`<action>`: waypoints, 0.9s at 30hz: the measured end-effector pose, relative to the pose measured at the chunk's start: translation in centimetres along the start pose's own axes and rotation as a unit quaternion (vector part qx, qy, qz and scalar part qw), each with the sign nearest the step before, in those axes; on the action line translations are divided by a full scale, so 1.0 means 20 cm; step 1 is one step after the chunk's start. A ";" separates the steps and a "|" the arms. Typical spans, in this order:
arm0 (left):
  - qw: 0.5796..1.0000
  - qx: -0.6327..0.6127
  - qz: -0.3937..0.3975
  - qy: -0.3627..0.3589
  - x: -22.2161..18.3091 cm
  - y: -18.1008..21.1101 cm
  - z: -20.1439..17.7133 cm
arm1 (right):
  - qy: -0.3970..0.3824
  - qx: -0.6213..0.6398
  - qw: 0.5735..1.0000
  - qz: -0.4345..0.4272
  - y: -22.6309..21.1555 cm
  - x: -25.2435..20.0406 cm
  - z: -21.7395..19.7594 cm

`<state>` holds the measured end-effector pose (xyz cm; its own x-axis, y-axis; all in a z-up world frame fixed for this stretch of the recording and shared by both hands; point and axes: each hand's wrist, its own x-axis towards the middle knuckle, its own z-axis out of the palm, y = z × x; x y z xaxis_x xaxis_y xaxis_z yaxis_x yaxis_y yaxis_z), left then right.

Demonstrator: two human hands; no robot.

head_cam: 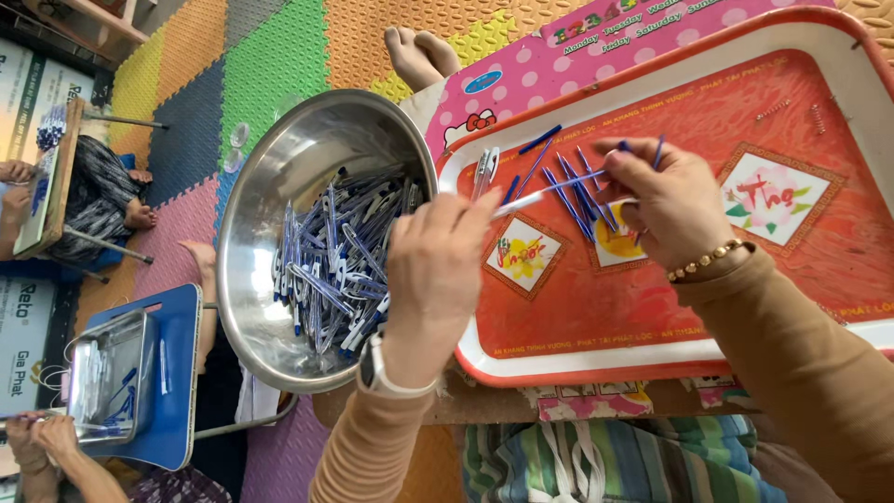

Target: The person assembles ballpoint pens by hand, inserting blue ink cartridges into white and blue plastic pen barrels and then placing the finished pens into a large metal bowl.

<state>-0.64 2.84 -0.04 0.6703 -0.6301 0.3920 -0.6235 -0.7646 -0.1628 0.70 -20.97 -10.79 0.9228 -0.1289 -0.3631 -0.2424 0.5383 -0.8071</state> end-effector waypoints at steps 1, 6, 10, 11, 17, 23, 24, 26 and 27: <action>1.000 0.000 -0.021 -0.007 -0.04 -0.02 0.00 | 0.022 -0.020 0.999 -0.025 0.00 0.01 -0.02; 0.974 -0.162 -0.146 -0.060 -0.11 -0.04 0.00 | 0.067 -0.117 0.985 -0.103 -0.04 -0.01 -0.02; 0.926 -0.280 -0.241 -0.071 -0.04 0.09 0.13 | 0.038 -0.267 0.950 -0.155 -0.06 -0.07 0.03; 0.915 -0.283 -0.262 -0.115 -0.01 0.13 0.16 | 0.024 -0.314 0.932 -0.177 -0.06 -0.08 0.03; 0.882 -0.363 -0.267 -0.137 -0.05 0.19 0.37 | 0.003 -0.361 0.915 -0.179 -0.03 -0.08 0.04; 0.866 -0.370 -0.301 -0.146 -0.14 0.15 0.39 | 0.098 -0.659 0.727 -0.166 0.09 0.14 -0.19; 0.866 -0.371 -0.302 -0.145 -0.16 0.14 0.39 | 0.097 -0.660 0.726 -0.167 0.12 0.15 -0.19; 0.841 -0.394 -0.350 -0.126 -0.19 0.12 0.40 | 0.107 -0.672 0.699 -0.220 0.18 0.18 -0.20; 0.841 -0.394 -0.351 -0.124 -0.20 0.11 0.42 | 0.106 -0.673 0.698 -0.221 0.16 0.17 -0.16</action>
<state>-1.36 2.60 -9.55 0.9865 -0.1452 -0.0753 -0.0476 -0.6949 0.7175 2.12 -22.37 -16.19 0.9659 -0.2321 0.1143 -0.1417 -0.8441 -0.5172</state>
